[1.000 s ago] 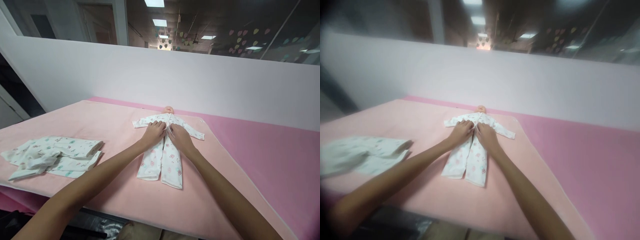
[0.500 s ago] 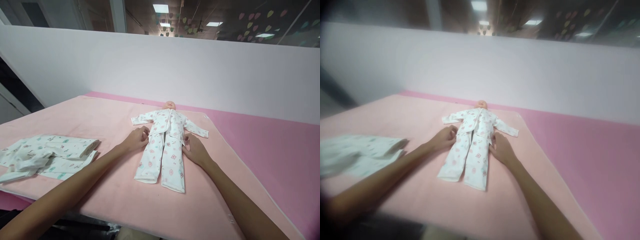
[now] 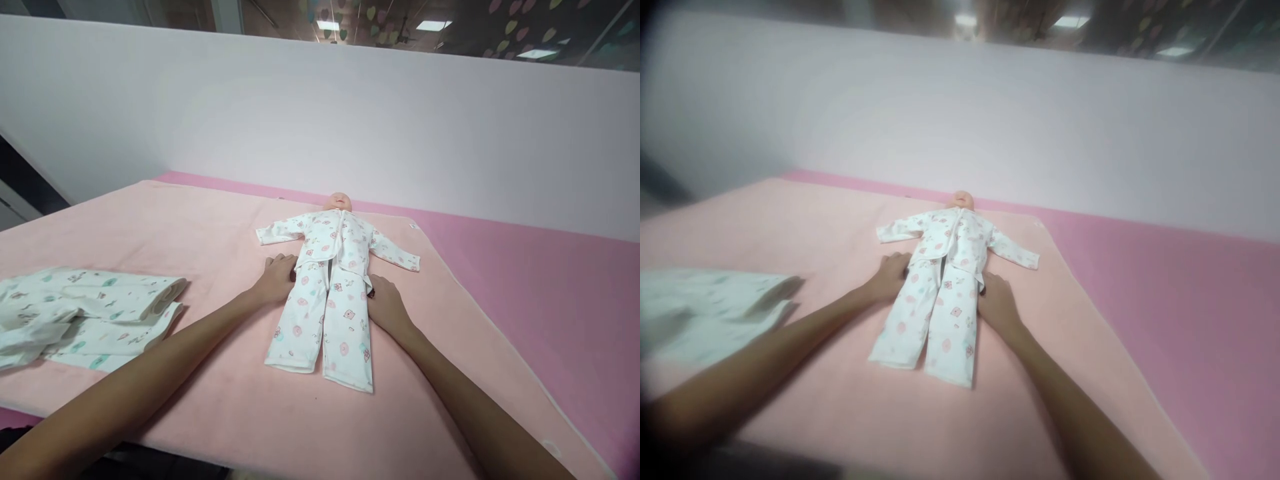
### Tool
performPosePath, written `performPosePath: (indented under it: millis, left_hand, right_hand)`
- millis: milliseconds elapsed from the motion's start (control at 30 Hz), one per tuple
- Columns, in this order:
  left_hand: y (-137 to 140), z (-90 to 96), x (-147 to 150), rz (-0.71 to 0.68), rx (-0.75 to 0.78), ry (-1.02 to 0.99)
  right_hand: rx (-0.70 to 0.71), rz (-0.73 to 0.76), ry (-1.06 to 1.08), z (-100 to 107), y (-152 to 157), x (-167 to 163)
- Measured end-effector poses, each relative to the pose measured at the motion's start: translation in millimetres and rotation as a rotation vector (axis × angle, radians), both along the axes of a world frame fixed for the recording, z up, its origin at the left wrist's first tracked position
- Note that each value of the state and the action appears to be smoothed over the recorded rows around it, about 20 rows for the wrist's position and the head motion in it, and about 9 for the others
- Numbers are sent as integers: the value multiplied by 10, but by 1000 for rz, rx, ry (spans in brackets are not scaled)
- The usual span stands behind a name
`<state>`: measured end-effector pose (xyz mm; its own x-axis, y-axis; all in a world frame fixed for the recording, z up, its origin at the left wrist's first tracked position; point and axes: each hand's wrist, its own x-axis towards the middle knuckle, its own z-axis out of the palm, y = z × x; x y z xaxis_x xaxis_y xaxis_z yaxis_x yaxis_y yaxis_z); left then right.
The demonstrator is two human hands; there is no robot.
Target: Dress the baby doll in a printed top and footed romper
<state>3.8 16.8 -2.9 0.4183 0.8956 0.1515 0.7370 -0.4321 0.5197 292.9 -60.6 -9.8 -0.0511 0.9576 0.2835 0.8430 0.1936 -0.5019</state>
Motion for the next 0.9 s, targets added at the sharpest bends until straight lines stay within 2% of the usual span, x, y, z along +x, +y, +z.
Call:
performPosePath:
  millis: [133,200,267,400,500,600,667,800,900]
  left_hand:
    - [-42,33,16,20,-27,-1]
    - [-77,70,-7,32,-31,-3]
    - [-115,125,-44,31,-30,23]
    - [-198,295,-148,-7,-66,121]
    - [-286,447,-233,-28,-253,102]
    - [-394,559,-268,-16,-510,-66]
    - [-474,596,-246,-37,-639,-208]
    - [-656,594,-152,-162,-787,-454]
    - [-782,567,-115,-187,-893,-597]
  right_hand:
    - [-109,10,247,48,-25,22]
    - [-122,-10,283,85,-38,54]
    - [-123,-1,223,126,-46,87]
    - [-131,31,-61,259,-97,148]
    - [-280,-7,-113,405,-194,206]
    - [-537,4,51,521,-292,205]
    - [-655,-17,176,556,-352,114]
    - [-685,5,354,556,-501,-222]
    - [-670,18,436,549,-610,-403]
